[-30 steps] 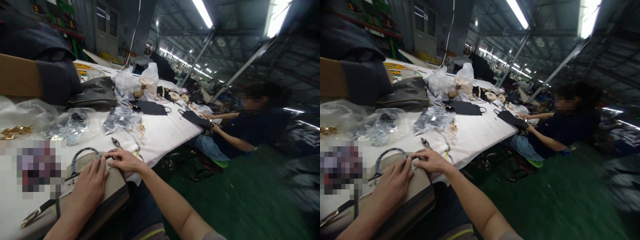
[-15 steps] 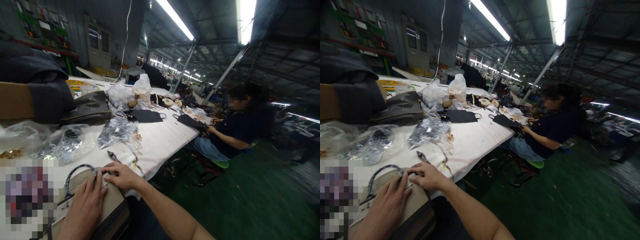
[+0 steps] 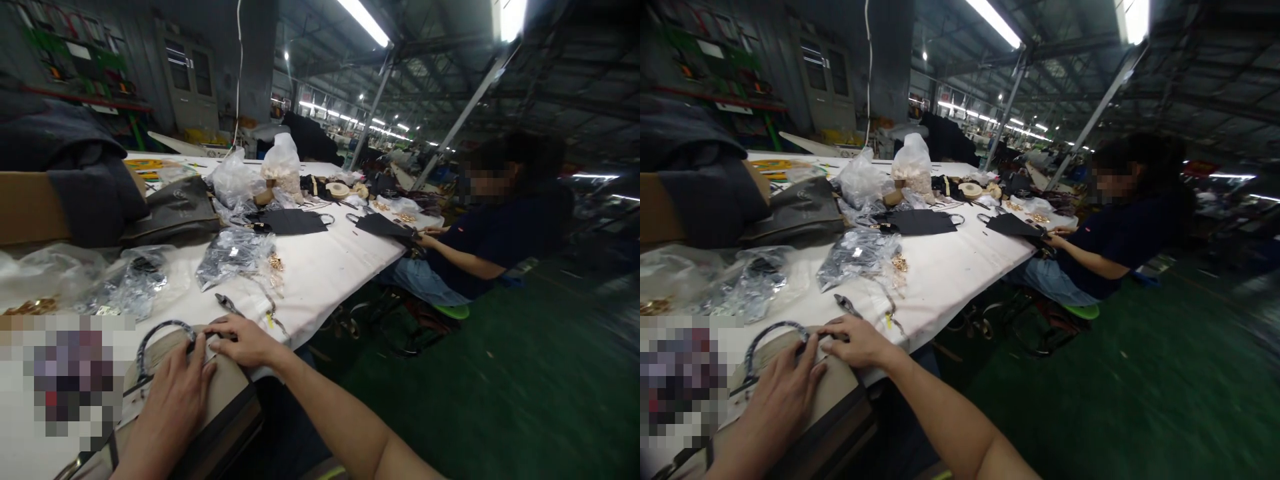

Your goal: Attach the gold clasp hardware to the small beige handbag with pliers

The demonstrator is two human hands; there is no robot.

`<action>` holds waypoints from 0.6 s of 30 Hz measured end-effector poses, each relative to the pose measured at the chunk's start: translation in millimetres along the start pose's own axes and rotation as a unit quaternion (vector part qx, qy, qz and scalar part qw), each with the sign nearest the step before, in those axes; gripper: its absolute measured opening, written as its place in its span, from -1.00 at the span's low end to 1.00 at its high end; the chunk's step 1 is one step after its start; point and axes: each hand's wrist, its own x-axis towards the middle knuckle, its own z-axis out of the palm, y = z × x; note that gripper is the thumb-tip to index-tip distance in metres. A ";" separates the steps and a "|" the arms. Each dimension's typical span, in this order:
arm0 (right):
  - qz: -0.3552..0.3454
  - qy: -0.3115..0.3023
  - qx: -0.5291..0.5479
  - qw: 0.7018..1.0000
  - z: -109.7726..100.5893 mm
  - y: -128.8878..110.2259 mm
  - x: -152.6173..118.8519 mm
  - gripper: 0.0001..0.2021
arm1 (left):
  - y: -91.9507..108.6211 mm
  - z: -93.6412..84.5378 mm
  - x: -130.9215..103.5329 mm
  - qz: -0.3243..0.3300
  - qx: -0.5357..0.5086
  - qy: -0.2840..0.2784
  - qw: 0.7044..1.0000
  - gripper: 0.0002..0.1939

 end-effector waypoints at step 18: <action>-0.001 0.191 -0.091 0.977 -61.1 -9.7 61.6 -0.68 | 10.8 -9.8 -3.8 -0.051 -0.017 -0.005 0.999 -0.46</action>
